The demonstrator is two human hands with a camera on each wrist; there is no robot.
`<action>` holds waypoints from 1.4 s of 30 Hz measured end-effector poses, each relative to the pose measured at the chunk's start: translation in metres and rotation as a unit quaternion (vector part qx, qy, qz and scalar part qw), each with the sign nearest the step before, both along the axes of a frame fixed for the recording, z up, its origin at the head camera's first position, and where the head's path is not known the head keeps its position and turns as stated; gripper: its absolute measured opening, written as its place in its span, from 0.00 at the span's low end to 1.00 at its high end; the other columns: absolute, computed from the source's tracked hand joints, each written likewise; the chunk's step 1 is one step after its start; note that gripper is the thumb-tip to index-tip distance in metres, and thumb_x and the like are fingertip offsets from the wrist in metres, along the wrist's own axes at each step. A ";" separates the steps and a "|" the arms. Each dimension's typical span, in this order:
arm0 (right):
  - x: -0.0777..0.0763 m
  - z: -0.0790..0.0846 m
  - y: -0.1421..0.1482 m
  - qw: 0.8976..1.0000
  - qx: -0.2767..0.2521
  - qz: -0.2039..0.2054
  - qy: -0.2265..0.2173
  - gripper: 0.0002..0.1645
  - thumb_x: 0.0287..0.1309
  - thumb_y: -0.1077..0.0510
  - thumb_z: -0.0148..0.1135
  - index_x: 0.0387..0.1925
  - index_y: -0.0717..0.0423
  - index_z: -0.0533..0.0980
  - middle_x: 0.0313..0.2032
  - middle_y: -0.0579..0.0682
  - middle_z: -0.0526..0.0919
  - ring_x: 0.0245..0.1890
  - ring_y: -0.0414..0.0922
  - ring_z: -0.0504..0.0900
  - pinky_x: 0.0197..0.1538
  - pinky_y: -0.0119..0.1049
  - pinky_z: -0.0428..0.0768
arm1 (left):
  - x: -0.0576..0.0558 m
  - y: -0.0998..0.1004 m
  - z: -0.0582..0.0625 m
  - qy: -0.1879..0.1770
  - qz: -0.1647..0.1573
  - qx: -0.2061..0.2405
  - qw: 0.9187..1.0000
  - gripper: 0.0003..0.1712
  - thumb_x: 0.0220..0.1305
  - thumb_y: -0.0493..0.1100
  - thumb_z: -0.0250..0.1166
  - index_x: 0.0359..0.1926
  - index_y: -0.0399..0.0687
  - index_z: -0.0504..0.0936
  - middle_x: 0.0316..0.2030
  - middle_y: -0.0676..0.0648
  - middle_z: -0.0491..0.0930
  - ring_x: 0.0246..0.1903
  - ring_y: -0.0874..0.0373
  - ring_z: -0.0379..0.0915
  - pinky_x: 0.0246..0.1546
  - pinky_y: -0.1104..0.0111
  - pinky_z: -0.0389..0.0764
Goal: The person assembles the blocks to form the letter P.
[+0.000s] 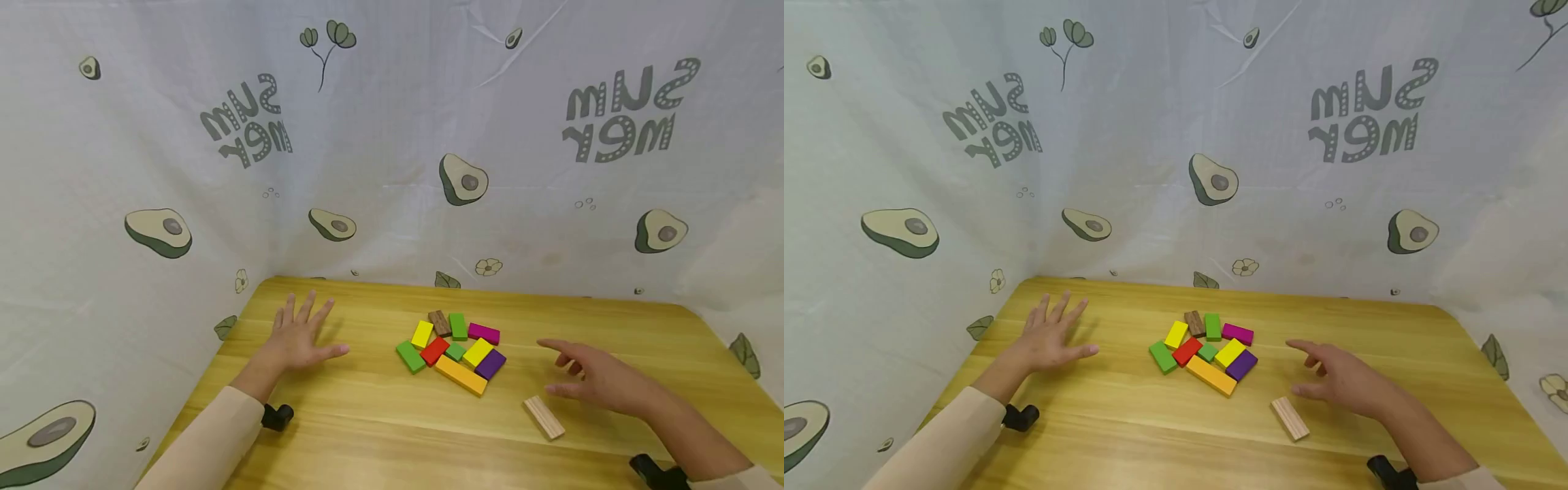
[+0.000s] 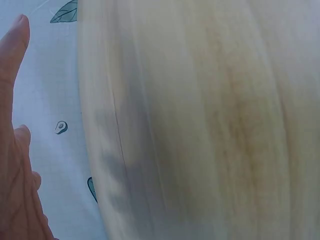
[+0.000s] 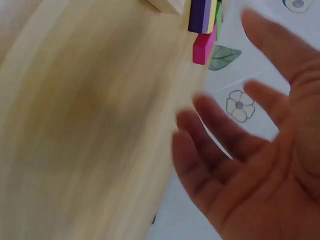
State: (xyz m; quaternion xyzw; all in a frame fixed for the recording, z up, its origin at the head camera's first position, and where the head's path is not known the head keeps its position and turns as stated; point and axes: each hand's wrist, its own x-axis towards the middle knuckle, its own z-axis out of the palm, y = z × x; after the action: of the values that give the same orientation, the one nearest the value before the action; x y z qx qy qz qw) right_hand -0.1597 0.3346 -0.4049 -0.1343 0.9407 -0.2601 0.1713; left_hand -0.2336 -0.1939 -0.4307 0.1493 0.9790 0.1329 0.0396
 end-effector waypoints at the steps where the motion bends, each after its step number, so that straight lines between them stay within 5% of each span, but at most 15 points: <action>1: 0.001 -0.001 0.000 0.999 -0.013 0.010 -0.038 0.54 0.56 0.43 0.75 0.76 0.58 0.59 0.51 0.59 0.80 0.47 0.53 0.80 0.45 0.44 0.84 | 0.000 0.001 -0.001 -0.002 -0.001 0.000 1.000 0.61 0.58 0.82 0.57 0.83 0.60 0.48 0.82 0.38 0.36 0.78 0.25 0.22 0.73 0.28 0.35; 4: 0.006 -0.007 0.000 0.991 -0.042 0.044 -0.120 0.54 0.55 0.48 0.77 0.77 0.56 0.59 0.45 0.52 0.77 0.41 0.43 0.75 0.38 0.33 0.75 | 0.002 0.006 -0.003 -0.009 -0.003 0.005 1.000 0.61 0.58 0.83 0.56 0.83 0.61 0.47 0.82 0.38 0.38 0.78 0.25 0.24 0.74 0.29 0.37; 6: 0.010 -0.012 -0.002 0.987 -0.053 0.065 -0.134 0.51 0.54 0.50 0.77 0.75 0.56 0.63 0.41 0.51 0.75 0.36 0.40 0.71 0.34 0.31 0.70 | 0.004 0.010 -0.003 -0.014 -0.006 0.014 1.000 0.60 0.58 0.82 0.56 0.83 0.62 0.48 0.82 0.38 0.41 0.78 0.25 0.27 0.74 0.29 0.39; 13: 0.017 -0.021 -0.010 0.990 -0.045 0.064 -0.120 0.35 0.53 0.50 0.78 0.62 0.51 0.76 0.36 0.50 0.74 0.32 0.38 0.68 0.32 0.32 0.65 | 0.008 0.032 -0.010 -0.013 -0.022 0.044 0.999 0.57 0.59 0.82 0.56 0.82 0.65 0.52 0.79 0.41 0.53 0.78 0.31 0.42 0.73 0.32 0.50; 23: 0.024 -0.021 -0.011 0.994 -0.025 0.060 -0.091 0.39 0.50 0.47 0.80 0.60 0.54 0.73 0.36 0.49 0.73 0.32 0.35 0.67 0.32 0.32 0.64 | 0.014 0.070 -0.011 0.000 -0.043 0.068 0.997 0.54 0.60 0.81 0.57 0.80 0.64 0.58 0.70 0.45 0.66 0.66 0.41 0.59 0.68 0.43 0.65; 31: 0.028 -0.020 -0.026 0.997 0.007 0.074 -0.027 0.38 0.49 0.40 0.79 0.55 0.53 0.74 0.33 0.43 0.74 0.30 0.31 0.68 0.32 0.29 0.67 | 0.015 0.098 -0.019 0.002 -0.050 0.076 0.996 0.50 0.63 0.77 0.59 0.77 0.57 0.64 0.62 0.41 0.74 0.57 0.45 0.67 0.59 0.49 0.75; 42: 0.026 -0.006 -0.057 0.998 0.014 0.050 -0.021 0.40 0.47 0.38 0.80 0.57 0.53 0.75 0.33 0.42 0.76 0.31 0.34 0.71 0.32 0.28 0.72 | 0.019 0.129 -0.028 0.041 -0.043 0.023 0.998 0.44 0.51 0.79 0.67 0.56 0.52 0.83 0.49 0.48 0.80 0.47 0.51 0.72 0.51 0.58 0.78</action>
State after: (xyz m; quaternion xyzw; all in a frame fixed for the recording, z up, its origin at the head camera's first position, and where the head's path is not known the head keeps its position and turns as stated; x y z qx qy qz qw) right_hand -0.1341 0.2775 -0.4110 -0.1738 0.9325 -0.2408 0.2054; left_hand -0.2149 -0.0653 -0.4586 0.1971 0.9693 0.1469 0.0012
